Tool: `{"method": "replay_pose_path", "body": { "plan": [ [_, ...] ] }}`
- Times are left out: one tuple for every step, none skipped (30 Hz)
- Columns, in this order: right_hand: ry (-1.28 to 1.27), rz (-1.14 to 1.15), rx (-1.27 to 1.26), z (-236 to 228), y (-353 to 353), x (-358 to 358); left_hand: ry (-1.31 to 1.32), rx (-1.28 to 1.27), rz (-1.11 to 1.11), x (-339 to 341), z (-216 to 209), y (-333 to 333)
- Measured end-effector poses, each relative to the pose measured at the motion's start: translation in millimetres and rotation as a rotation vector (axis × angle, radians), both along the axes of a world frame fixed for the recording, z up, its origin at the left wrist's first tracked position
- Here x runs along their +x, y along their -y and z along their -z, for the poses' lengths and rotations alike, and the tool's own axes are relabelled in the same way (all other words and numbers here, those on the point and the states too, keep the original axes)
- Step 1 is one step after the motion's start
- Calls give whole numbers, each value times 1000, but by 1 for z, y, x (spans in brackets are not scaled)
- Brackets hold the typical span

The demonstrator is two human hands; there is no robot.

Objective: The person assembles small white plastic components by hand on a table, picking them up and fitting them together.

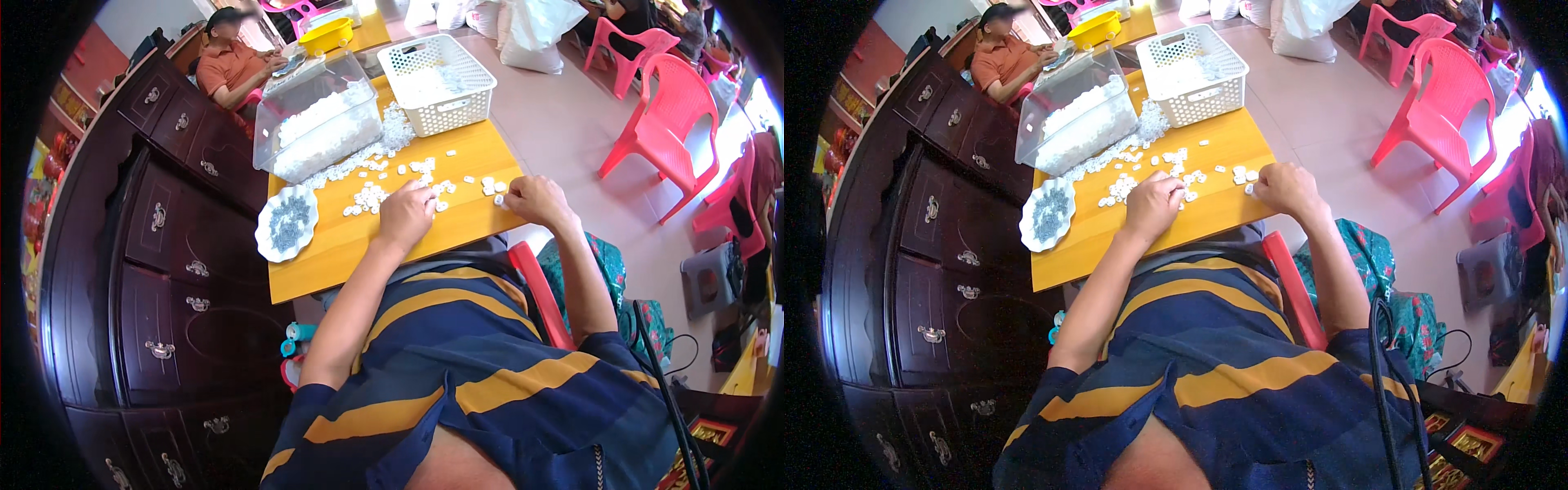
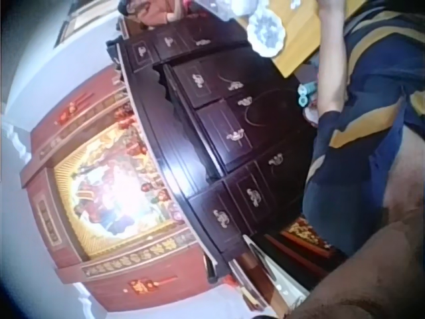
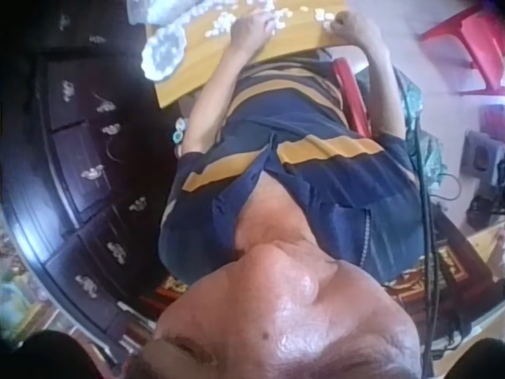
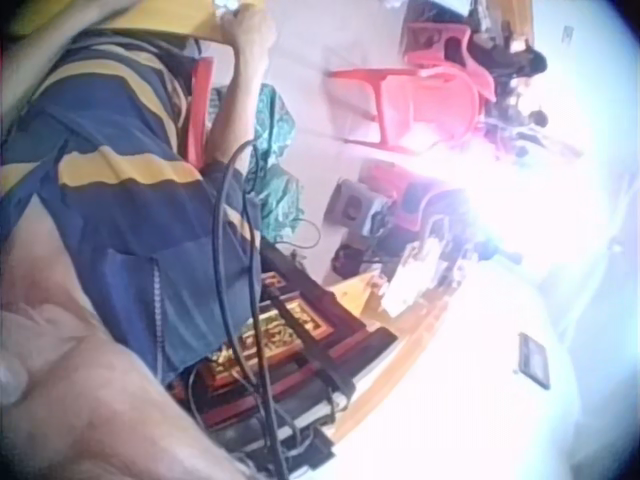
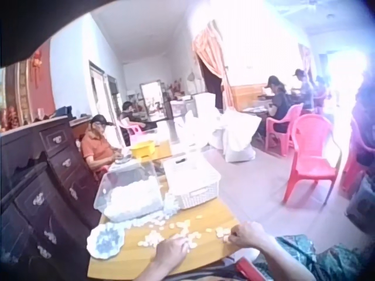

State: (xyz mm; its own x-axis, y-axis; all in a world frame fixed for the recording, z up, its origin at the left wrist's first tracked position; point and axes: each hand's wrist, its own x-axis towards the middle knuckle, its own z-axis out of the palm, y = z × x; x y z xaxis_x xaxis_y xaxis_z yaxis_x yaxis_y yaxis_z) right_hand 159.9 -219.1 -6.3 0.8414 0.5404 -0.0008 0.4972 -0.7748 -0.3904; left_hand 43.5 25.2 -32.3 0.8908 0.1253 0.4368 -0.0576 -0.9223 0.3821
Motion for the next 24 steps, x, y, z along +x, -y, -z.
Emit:
{"method": "replay_pose_path", "body": {
  "plan": [
    [-1, 14, 1, 2, 0, 1, -35, 26, -6, 1, 1, -1],
    [-2, 29, 2, 5, 0, 3, -41, 28, -1, 2, 2, -2],
    [-8, 33, 3, 9, -1, 4, -42, 41, 2, 3, 3, -2],
    [-1, 48, 20, 10, -2, 4, -38, 56, 5, 3, 3, -2],
    [6, 62, 37, 12, -3, 5, -39, 59, 10, 5, 3, -4],
    [4, 67, 40, 12, -3, 5, -39, 68, 14, 7, 5, -5],
    [34, 74, 53, 12, -4, 5, -40, 76, 16, 8, 6, -6],
    [65, 82, 65, 12, -4, 4, -41, 80, 19, 10, 7, -7],
    [63, 84, 69, 14, -5, 5, -48, 75, 18, 11, 8, -8],
    [80, 80, 86, 15, -5, 5, -55, 71, 18, 12, 7, -8],
    [98, 75, 102, 15, -5, 5, -56, 74, 21, 14, 6, -8],
    [98, 78, 105, 15, -5, 5, -66, 76, 16, 15, 5, -7],
    [104, 89, 119, 14, -6, 4, -76, 76, 11, 16, 5, -6],
    [112, 99, 133, 13, -6, 3, -77, 78, 14, 17, 5, -4],
    [111, 103, 135, 13, -6, 3, -65, 79, 26, 19, 5, -3],
    [124, 99, 173, 12, -6, 2, -52, 80, 36, 19, 4, -2],
    [138, 95, 210, 11, -7, 2, -52, 82, 37, 20, 4, -1],
    [139, 97, 213, 11, -7, 2, -66, 84, 24, 20, 3, 0],
    [118, 77, 251, 10, -7, 1, -80, 85, 12, 21, 3, 0],
    [97, 56, 290, 9, -8, 1, -79, 87, 14, 22, 3, 0],
    [98, 58, 292, 8, -8, 0, -74, 96, 18, 22, 3, 0],
    [92, 47, 314, 5, -8, -1, -69, 104, 21, 23, 3, 0],
    [86, 35, 336, 2, -9, -2, -68, 106, 21, 23, 3, -1],
    [86, 36, 338, -3, -9, -2, -73, 112, 15, 24, 3, -1]
  ]
}}
